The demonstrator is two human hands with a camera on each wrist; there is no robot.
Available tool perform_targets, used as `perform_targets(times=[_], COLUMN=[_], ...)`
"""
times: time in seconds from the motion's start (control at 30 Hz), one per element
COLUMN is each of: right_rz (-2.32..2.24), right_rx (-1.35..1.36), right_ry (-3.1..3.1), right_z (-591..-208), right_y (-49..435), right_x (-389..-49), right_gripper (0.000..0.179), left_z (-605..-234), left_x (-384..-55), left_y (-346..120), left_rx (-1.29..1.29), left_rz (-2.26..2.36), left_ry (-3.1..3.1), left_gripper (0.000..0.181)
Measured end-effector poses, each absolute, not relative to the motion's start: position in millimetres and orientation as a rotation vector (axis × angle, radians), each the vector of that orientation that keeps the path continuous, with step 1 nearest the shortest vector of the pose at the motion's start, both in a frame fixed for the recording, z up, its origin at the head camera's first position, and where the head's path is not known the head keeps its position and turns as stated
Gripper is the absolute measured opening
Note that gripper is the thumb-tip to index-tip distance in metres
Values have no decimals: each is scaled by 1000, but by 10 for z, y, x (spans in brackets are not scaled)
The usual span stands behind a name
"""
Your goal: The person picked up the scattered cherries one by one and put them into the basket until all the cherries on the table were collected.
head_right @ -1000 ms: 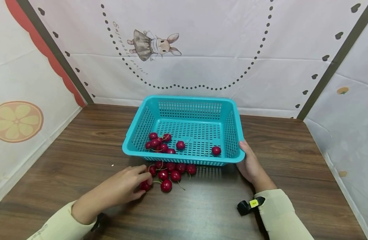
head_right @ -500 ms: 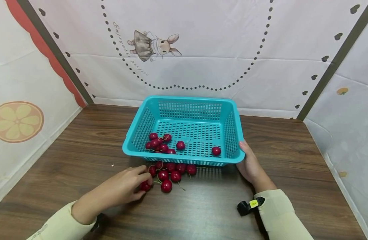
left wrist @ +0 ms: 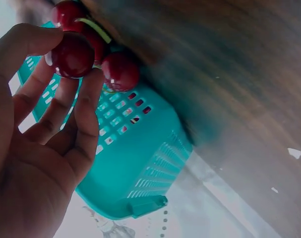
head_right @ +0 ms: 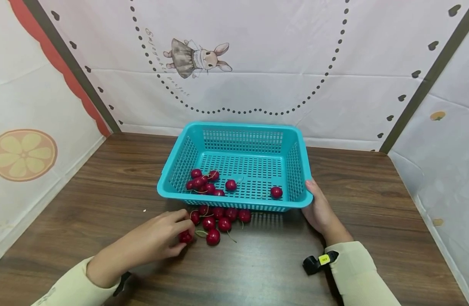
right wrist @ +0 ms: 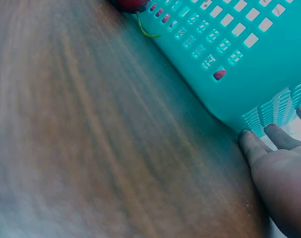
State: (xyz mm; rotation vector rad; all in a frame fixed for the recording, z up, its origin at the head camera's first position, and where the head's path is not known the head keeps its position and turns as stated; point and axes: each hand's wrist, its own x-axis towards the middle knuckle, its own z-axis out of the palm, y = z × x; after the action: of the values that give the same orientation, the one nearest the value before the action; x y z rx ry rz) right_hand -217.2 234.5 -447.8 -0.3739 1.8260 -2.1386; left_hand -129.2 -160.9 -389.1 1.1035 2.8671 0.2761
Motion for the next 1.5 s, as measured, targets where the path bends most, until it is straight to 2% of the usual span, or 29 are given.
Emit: perform_targets(times=[0.33,0.57,0.8,1.2,1.5], right_rz=[-2147,-2141,-2137,-2124,-2138], right_rx=[-366,-373,-360,-363,-356], right_ry=[1828,1831,1830,1839,1838], right_z=[-4470,-4463,-4460,-4467,-4463], right_y=[2347,2340,2339,2349,2340], right_x=[-2175,-2174,-2174,-2170,-2171], right_gripper=[67,68,68,68,69], left_z=[-3752,-3621,-3495,-3355,-3421], left_x=[-1258,-1298,-1461,-1924,-2244], left_y=[-1578,-1597,-1618,-1660,-1624], left_rx=[1210,1275,1390,839,699], left_rz=[417,531,783,677,512], left_ry=[2933,3015,3049,3154,3092], left_gripper=[24,33,31,36,31])
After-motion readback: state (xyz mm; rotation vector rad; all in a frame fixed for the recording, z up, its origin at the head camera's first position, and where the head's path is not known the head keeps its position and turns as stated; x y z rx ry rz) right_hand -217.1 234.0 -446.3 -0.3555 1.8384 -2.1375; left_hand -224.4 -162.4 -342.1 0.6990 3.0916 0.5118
